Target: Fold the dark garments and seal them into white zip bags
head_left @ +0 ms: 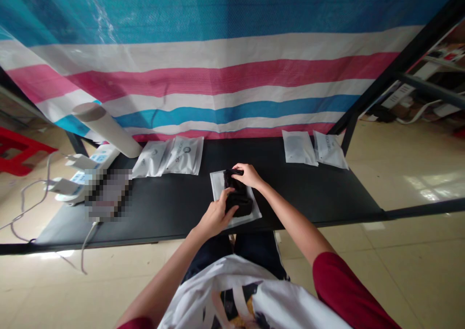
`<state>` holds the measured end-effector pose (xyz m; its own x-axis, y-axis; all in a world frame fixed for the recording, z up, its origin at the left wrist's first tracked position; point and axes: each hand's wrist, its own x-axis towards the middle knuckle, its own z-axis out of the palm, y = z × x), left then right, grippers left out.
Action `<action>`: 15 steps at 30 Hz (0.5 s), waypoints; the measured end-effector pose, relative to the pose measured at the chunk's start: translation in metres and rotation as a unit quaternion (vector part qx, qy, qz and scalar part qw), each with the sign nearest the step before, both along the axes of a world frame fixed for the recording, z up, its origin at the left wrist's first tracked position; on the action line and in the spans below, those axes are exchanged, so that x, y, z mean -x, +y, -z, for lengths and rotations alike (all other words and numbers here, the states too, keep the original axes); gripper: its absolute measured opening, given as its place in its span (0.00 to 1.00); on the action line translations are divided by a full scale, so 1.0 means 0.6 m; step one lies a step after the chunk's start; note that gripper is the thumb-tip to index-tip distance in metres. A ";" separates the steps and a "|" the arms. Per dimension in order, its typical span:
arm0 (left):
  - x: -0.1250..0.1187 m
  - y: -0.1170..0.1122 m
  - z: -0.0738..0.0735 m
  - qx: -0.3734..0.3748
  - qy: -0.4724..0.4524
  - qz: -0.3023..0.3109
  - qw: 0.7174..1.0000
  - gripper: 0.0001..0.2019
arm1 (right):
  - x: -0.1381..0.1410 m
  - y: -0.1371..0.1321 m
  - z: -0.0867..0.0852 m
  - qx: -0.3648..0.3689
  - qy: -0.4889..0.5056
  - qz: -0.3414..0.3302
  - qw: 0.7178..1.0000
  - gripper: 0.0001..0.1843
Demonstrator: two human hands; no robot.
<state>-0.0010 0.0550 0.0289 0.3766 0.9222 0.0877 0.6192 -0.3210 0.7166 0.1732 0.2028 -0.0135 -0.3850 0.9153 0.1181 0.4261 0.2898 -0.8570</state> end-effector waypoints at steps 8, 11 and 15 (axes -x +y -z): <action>-0.026 0.039 0.018 0.049 -0.011 -0.079 0.996 0.33 | -0.026 -0.087 -0.061 -0.194 -0.010 0.110 0.975 0.15; -0.024 0.045 0.020 0.063 -0.037 -0.094 0.993 0.34 | -0.034 -0.158 -0.074 -0.248 -0.070 0.002 0.966 0.09; -0.021 0.048 0.016 0.077 -0.036 -0.106 0.991 0.32 | -0.038 -0.214 -0.061 -0.249 -0.162 -0.067 0.953 0.21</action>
<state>0.0118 0.0836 0.0196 0.1710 0.9845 -0.0402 0.6064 -0.0730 0.7918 0.1960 0.0746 0.0232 -0.5840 0.7175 0.3796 0.5761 0.6958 -0.4288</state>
